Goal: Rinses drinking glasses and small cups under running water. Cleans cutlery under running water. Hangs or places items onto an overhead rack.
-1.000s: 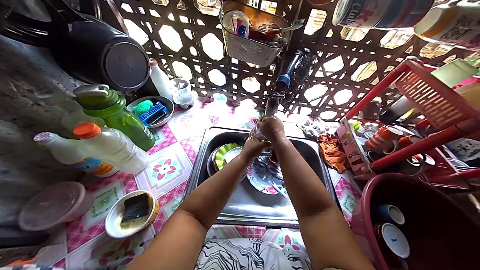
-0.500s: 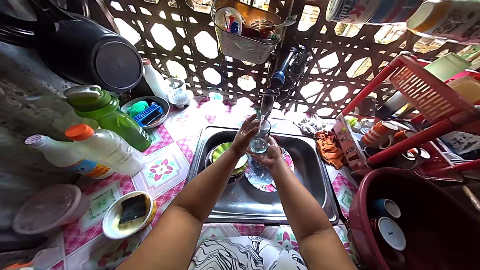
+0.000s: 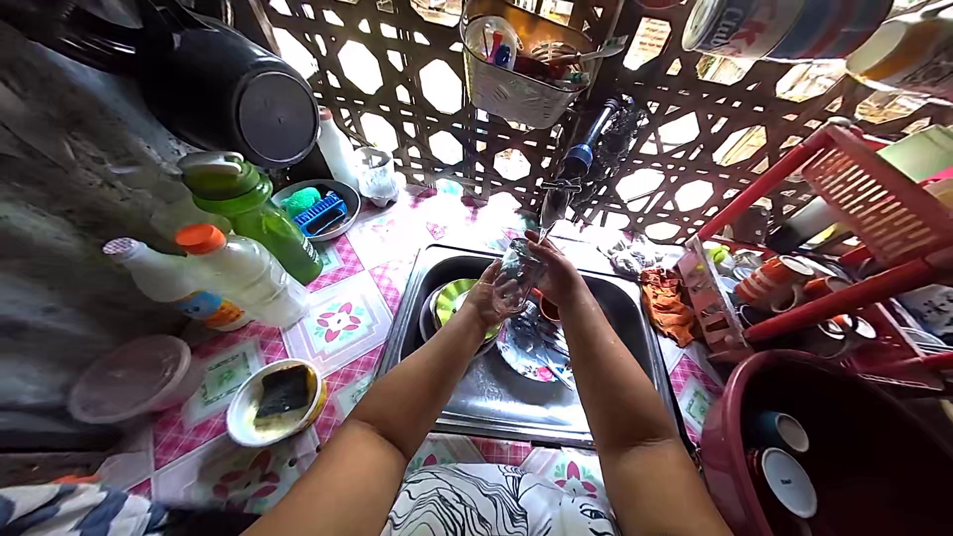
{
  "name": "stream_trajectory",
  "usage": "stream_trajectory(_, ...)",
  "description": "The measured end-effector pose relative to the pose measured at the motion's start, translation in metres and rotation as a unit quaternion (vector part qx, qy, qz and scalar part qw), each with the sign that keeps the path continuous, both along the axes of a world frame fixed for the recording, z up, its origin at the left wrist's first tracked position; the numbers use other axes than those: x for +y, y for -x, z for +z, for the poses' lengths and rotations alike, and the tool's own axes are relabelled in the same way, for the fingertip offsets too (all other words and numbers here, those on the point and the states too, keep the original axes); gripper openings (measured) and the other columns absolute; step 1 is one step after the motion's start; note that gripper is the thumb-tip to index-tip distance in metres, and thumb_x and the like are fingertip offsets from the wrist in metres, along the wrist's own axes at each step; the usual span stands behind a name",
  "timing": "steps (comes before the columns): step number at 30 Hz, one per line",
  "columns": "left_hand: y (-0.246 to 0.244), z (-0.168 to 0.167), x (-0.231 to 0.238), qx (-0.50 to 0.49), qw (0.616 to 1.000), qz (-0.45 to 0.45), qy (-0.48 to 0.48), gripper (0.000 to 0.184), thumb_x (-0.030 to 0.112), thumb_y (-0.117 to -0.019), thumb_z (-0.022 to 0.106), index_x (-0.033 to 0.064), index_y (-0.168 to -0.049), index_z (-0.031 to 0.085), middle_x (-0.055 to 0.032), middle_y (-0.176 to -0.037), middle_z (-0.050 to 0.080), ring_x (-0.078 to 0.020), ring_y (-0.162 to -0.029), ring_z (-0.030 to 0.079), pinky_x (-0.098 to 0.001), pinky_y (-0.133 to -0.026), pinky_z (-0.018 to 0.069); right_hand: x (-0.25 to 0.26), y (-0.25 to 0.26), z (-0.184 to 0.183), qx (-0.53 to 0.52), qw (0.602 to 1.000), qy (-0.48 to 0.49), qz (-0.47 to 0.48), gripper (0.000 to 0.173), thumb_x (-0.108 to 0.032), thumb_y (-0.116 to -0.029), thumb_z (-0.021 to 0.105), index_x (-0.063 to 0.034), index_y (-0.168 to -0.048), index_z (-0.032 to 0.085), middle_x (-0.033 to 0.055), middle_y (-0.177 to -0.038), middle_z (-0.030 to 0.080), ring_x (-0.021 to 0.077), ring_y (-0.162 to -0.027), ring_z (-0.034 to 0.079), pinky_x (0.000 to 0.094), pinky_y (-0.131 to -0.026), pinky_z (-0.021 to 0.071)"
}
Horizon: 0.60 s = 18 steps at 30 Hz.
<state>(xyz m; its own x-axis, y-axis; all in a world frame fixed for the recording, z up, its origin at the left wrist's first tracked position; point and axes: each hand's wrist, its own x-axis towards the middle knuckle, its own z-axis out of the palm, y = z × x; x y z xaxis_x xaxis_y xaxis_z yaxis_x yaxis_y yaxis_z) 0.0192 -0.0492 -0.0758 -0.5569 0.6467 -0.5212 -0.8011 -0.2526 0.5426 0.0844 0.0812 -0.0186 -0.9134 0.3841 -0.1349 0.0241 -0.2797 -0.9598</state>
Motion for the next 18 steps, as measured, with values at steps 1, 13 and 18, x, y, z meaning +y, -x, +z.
stream_trajectory(1, 0.002, -0.003, 0.002, 0.010, 1.000, 0.005, 0.004, 0.065, 0.055, -0.1007, 0.055, 0.0161, -0.151, 0.042, -0.0162, -0.142, 0.055, -0.0365, -0.120, 0.059, -0.0612, -0.095, 0.0503, 0.007, 0.003, 0.000, -0.017, 1.000, 0.015, 0.004, 0.047, -0.022, -0.1026, 0.053, -0.0106, -0.147, 0.045, 0.0097, -0.131, 0.059, 0.0172, -0.107, 0.061, 0.0356, -0.089, 0.0534)
stream_trajectory(13, 0.011, -0.024, 0.032, 0.038, 0.996, 0.079, 0.008, 0.044, 0.041, -0.1052, 0.055, 0.0099, -0.137, 0.054, -0.0136, -0.123, 0.064, -0.0276, -0.106, 0.064, -0.0483, -0.090, 0.0550, -0.009, 0.013, 0.021, -0.224, 0.833, -0.505, 0.006, 0.064, -0.046, -0.0899, 0.075, -0.0133, -0.142, 0.057, 0.0216, -0.141, 0.055, 0.0422, -0.128, 0.055, 0.0660, -0.100, 0.0478)
stream_trajectory(18, 0.008, -0.006, 0.039, -0.005, 0.992, 0.121, -0.035, 0.058, 0.054, -0.1089, 0.033, 0.0097, -0.145, 0.044, -0.0174, -0.135, 0.058, -0.0299, -0.118, 0.060, -0.0509, -0.094, 0.0532, -0.019, 0.010, 0.004, -0.105, 0.792, -0.597, -0.073, 0.063, -0.037, -0.0769, 0.086, -0.0105, -0.130, 0.066, 0.0203, -0.133, 0.060, 0.0380, -0.126, 0.057, 0.0572, -0.103, 0.0499)
